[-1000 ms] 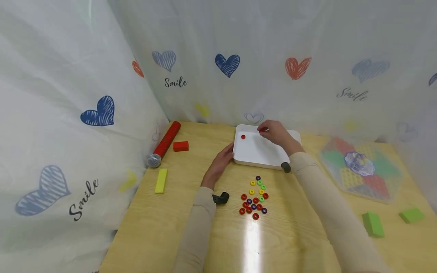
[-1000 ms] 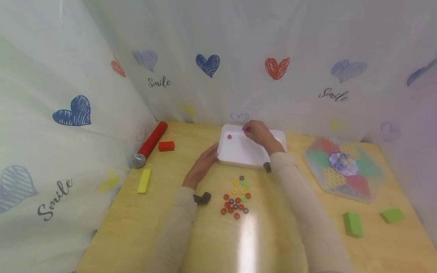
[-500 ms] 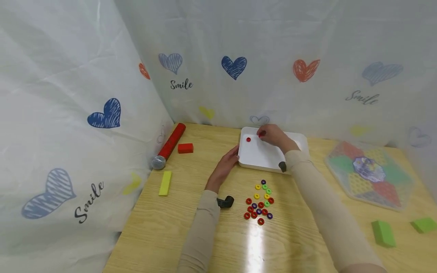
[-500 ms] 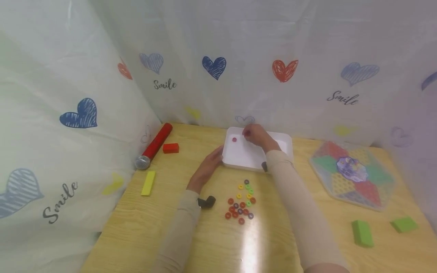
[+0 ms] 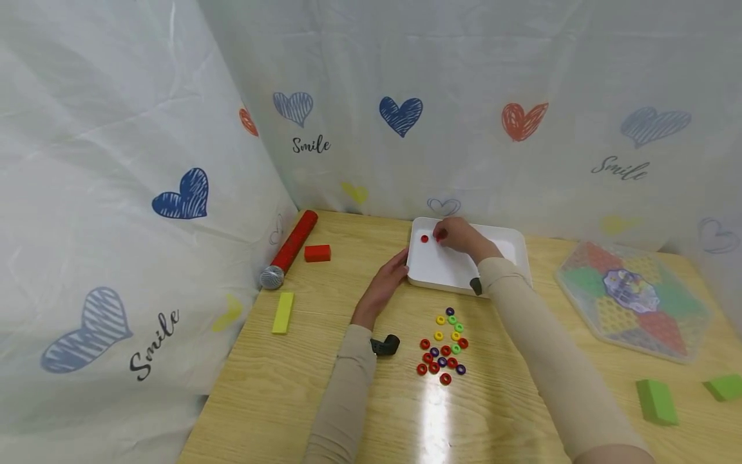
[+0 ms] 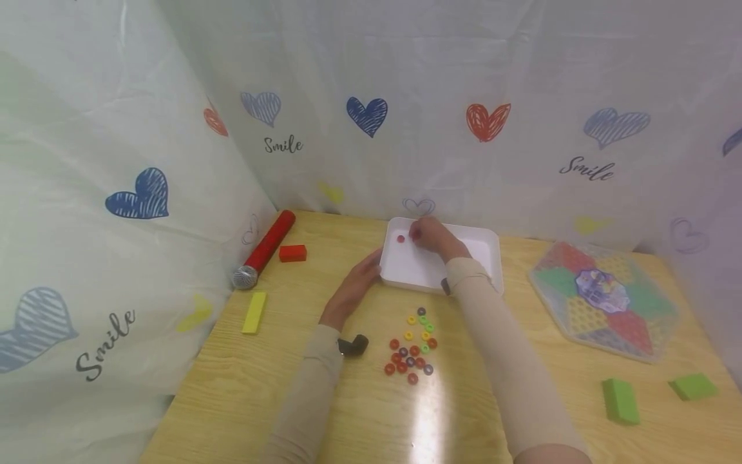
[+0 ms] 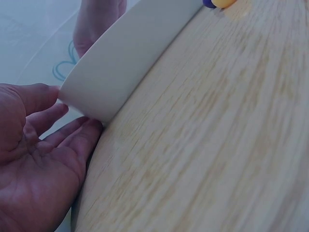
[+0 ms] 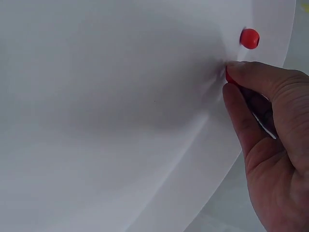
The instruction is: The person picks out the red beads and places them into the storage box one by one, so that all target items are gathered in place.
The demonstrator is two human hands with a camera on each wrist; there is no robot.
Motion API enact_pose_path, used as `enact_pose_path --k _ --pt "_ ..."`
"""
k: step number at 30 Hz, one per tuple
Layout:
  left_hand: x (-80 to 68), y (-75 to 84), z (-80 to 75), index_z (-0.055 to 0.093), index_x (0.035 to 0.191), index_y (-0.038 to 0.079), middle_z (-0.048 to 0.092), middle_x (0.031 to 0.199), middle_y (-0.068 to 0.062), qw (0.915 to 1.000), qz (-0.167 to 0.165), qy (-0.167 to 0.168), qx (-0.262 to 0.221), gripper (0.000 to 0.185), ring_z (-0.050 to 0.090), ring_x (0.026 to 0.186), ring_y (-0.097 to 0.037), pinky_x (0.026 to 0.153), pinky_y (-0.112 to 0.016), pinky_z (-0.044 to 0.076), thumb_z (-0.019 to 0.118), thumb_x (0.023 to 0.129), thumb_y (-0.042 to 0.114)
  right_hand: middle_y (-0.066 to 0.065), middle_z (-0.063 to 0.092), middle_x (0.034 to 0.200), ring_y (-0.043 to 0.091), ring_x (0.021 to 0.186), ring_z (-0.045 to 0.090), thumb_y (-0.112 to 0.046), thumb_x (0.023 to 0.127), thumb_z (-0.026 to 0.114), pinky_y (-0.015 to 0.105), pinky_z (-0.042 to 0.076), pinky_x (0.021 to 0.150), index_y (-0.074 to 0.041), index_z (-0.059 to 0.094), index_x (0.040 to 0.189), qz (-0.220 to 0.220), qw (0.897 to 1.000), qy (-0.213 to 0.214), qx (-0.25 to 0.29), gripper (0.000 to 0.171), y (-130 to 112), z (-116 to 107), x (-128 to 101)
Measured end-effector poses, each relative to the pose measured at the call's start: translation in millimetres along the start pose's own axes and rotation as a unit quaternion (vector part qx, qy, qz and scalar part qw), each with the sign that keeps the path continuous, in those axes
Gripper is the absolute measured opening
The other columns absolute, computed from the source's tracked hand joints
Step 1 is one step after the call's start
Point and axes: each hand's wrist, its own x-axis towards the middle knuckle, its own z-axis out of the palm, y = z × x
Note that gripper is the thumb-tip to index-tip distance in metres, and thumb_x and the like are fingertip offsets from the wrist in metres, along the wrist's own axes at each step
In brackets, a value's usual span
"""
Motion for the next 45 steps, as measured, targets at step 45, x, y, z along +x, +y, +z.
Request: enact_pose_path --k 45 --pt "2.9 -1.3 -0.1 0.032 0.152 0.020 0.030 0.156 0.001 1.0000 0.000 0.004 -0.002 0.049 0.030 0.142 -0.013 0.116 -0.035 0.031 0.042 0.104 0.014 0.013 0.059 0.124 0.031 0.111 0.058 -0.008 0.090 0.067 0.046 0.051 0.095 -0.005 0.062 0.124 -0.075 0.994 0.065 0.037 0.034 -14 -13 -93"
